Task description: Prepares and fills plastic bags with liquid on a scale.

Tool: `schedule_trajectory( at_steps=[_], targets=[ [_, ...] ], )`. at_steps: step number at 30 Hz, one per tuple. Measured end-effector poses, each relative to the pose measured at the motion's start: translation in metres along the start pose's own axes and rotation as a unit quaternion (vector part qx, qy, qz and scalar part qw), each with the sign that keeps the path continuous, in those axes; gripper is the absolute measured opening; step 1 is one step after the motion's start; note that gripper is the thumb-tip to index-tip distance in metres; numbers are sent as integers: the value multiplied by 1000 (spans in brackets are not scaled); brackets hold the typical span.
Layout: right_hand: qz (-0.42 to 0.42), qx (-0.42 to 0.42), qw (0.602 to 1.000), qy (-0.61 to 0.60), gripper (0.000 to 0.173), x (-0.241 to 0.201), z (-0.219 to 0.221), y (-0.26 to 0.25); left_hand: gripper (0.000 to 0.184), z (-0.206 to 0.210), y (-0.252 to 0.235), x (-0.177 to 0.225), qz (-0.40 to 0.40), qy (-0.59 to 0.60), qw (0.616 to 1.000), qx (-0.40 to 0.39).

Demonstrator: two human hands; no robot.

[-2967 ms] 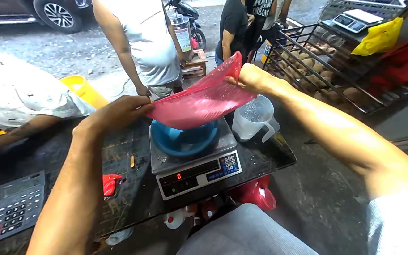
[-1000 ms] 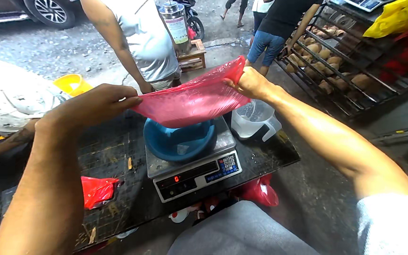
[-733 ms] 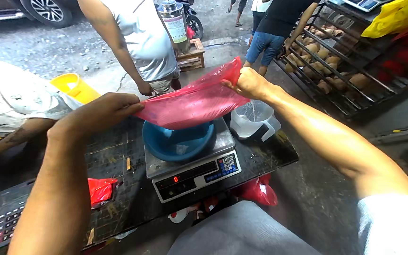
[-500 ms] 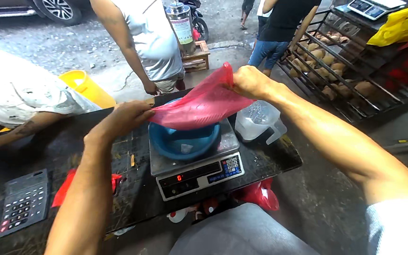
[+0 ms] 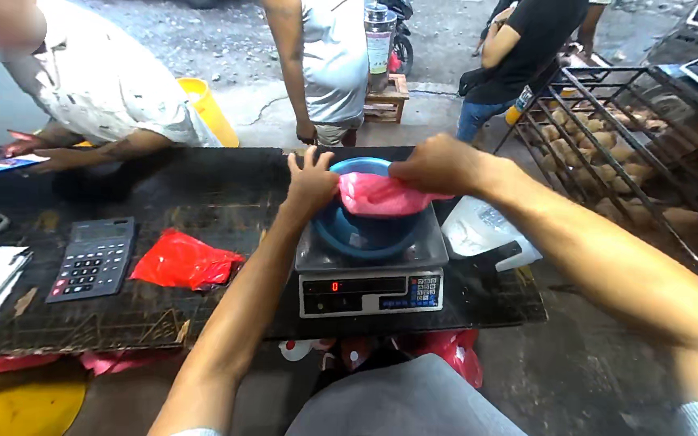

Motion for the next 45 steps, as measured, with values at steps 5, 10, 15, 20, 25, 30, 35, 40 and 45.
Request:
schedule_trajectory(
  at_steps=[5,10,15,20,25,30,35,40,45],
  targets=[
    [-46,-78,995,-38,13,-41,31,-17,20,17,7,18,-12,-56,997,-55],
    [-65,-62,992,-85,27,-56,53,-27,25,-26,38,16,-49,209,976,44],
    [-50,-81,983,-156,37,-59,75,-26,40,-73,84,28,-83,457,879,105],
    [-17,-118,985,-120,43,-58,87,-20,39,-67,103,51,-65,454,888,15],
    [24,-134,979,-152,69,-44,78,-3,60,-54,105,58,-83,453,888,-18],
    [55,-121,974,-182,84,-34,78,12,68,-54,98,58,-63,439,896,-25],
    [75,-122,971,-193,80,-26,77,22,65,-54,95,58,-60,429,901,-35],
    [93,-106,969,-202,78,-18,79,28,75,-55,95,60,-49,418,907,-33],
    [90,-107,972,-191,79,-13,80,31,89,-52,99,53,-31,309,951,-13]
  ],
)
Point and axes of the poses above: each hand's wrist, its own y-axis away from the middle knuckle, its own z-axis out of the palm, x = y × z, the point moved 8 cm from there along -y, towards the middle knuckle, and after that the axes turned 8 degrees about x, right-handed, at the moved point
